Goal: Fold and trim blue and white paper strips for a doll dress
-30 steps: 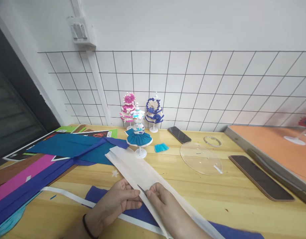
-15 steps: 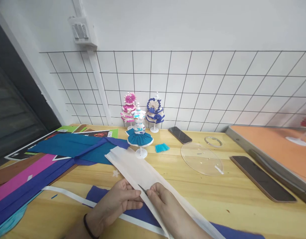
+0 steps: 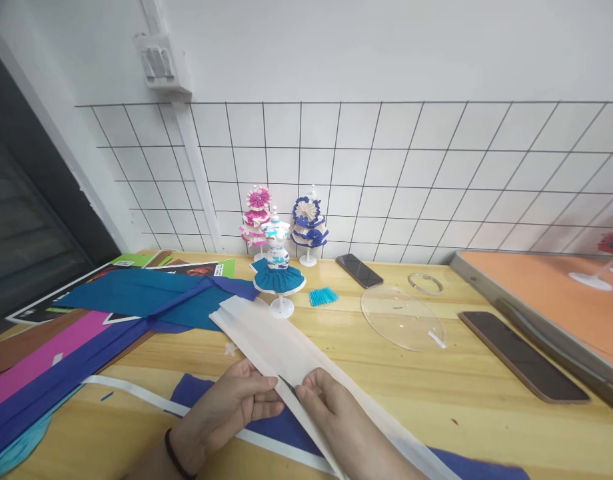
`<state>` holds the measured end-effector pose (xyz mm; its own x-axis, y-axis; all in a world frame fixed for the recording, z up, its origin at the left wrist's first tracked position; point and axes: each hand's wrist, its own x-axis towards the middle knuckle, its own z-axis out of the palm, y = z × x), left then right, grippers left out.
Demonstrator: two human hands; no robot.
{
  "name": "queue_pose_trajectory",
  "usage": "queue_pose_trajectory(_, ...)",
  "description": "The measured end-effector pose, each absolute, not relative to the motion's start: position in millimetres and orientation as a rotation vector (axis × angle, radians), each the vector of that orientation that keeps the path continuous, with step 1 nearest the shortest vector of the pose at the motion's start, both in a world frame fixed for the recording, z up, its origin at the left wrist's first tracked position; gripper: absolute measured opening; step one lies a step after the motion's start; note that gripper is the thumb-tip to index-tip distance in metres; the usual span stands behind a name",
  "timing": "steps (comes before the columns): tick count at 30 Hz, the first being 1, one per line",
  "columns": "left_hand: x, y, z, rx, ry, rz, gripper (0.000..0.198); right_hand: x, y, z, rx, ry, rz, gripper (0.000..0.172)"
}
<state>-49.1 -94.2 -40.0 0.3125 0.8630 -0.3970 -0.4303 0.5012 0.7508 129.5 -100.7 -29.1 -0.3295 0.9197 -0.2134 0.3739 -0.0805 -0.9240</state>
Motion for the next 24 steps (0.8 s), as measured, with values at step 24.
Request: queue_pose_trajectory(24,-48,-94,-42,0.654,0.858,0.903,0.033,123,-98,-14,-1.401,-1.775,1.418,0.034)
